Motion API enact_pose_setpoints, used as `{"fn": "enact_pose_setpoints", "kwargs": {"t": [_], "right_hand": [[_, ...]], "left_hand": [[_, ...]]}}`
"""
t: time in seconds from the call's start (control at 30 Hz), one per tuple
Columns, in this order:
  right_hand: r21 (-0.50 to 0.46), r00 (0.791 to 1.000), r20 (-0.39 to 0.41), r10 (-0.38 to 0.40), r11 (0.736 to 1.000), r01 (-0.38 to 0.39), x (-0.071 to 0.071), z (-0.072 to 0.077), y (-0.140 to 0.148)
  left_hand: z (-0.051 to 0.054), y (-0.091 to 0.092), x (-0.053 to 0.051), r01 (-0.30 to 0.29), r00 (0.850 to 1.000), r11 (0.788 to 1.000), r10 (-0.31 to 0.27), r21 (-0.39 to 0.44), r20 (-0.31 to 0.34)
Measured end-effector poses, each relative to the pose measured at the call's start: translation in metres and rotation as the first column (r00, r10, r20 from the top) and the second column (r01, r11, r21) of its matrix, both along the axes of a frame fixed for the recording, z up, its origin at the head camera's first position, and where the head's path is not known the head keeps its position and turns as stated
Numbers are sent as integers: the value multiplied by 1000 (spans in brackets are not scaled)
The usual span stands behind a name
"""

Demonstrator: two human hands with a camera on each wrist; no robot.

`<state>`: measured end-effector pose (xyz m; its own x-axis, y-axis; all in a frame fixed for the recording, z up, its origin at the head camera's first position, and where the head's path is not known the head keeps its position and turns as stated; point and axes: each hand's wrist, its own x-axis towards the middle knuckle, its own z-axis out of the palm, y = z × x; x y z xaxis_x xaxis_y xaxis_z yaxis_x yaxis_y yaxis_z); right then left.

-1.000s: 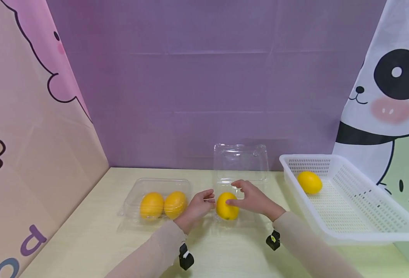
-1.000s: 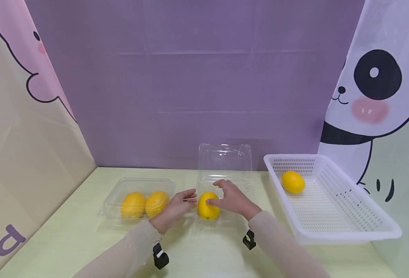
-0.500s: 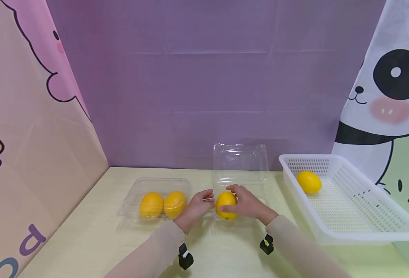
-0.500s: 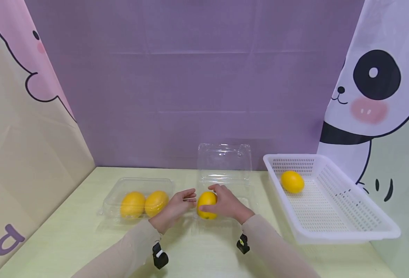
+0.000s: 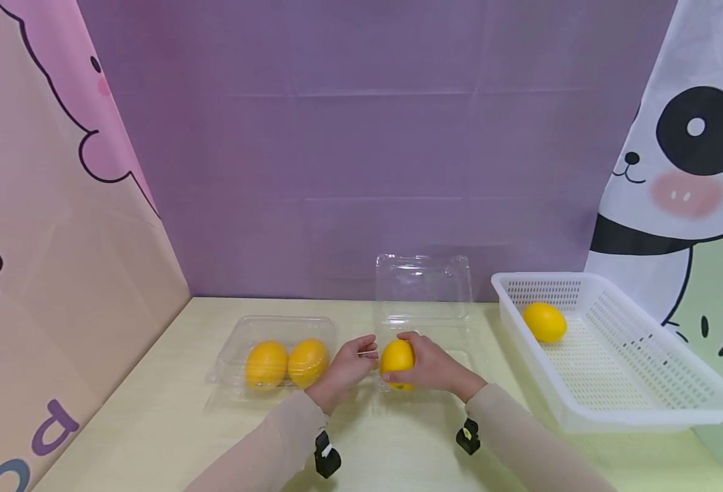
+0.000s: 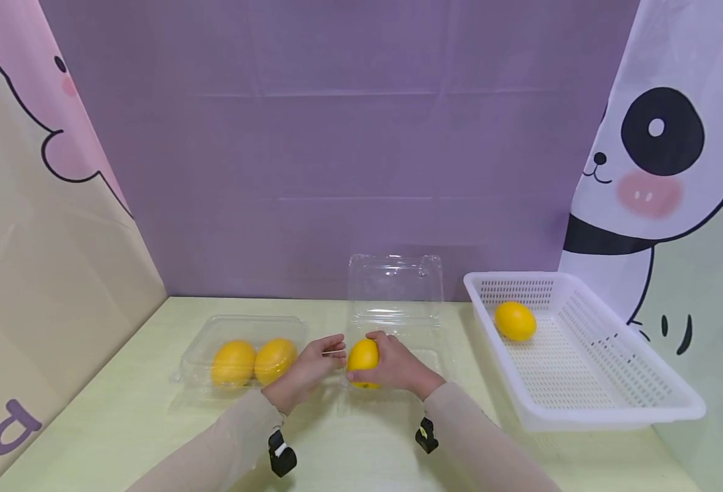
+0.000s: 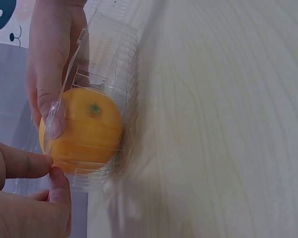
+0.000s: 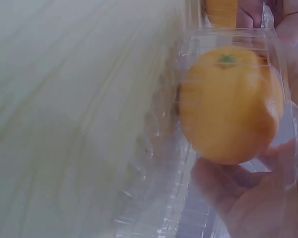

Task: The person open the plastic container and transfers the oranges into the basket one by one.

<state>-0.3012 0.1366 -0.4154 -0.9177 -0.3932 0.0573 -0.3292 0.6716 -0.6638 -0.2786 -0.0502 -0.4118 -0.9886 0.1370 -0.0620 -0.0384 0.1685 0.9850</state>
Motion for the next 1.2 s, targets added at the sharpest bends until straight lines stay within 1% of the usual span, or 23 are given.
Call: {"fn": "enact_pose_setpoints", "kwargs": {"t": [0.43, 0.6, 0.8, 1.2], "right_hand": [[-10, 1000, -9, 21, 1000, -21, -1, 2, 0], [-9, 1000, -4, 17, 1000, -17, -2, 2, 0], [-27, 1000, -5, 24, 999, -24, 1, 4, 0], [-35, 1000, 1, 18, 999, -18, 0, 5, 2]], "left_hand": [[0, -2, 0, -4, 1000, 1000, 4, 3, 3], [1, -3, 0, 1, 1000, 1000, -1, 18, 3], [1, -2, -1, 8, 1000, 1000, -8, 30, 4], [-1, -2, 0, -3, 1000, 1000, 3, 18, 9]]}}
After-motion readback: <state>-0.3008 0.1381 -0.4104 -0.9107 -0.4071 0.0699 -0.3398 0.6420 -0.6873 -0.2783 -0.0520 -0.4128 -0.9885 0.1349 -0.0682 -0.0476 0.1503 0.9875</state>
